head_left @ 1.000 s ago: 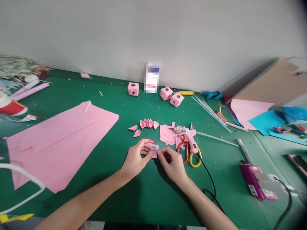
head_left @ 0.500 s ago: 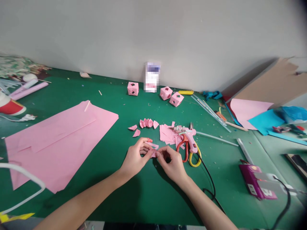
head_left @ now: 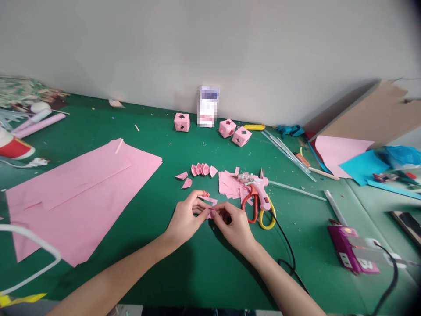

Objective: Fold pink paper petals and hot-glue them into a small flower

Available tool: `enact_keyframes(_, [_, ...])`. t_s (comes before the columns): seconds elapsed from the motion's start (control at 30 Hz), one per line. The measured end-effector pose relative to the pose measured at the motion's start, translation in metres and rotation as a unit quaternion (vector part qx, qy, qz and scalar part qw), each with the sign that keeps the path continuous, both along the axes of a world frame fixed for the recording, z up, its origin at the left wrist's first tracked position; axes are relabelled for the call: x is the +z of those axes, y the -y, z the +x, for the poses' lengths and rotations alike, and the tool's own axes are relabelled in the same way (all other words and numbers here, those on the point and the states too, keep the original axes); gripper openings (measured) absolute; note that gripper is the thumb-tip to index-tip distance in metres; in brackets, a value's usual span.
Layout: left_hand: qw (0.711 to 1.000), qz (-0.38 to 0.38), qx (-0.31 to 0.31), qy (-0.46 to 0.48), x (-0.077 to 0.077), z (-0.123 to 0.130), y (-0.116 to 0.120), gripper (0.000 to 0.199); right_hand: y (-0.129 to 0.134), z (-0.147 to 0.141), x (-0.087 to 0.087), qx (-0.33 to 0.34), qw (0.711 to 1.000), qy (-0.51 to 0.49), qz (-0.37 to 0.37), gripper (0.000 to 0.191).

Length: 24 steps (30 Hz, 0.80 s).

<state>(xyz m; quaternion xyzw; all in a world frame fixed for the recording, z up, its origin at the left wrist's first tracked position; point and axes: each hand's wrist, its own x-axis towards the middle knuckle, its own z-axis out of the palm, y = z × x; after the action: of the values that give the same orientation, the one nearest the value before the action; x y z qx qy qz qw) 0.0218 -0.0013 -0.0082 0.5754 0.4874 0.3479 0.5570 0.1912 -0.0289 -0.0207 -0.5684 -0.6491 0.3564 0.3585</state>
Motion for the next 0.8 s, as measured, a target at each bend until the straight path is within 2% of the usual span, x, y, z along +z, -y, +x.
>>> enact_keyframes(0.43, [0.999, 0.036, -0.002, -0.024, -0.0032, 0.0029, 0.0029, 0.027, 0.0005, -0.0002, -0.0016, -0.001, 1.0, 0.013, 0.014, 0.021])
enact_keyframes(0.8, [0.999, 0.041, 0.004, -0.035, -0.0021, 0.0024, 0.0024, 0.027, 0.0003, 0.0004, 0.0007, 0.005, 1.0, 0.022, 0.013, 0.016])
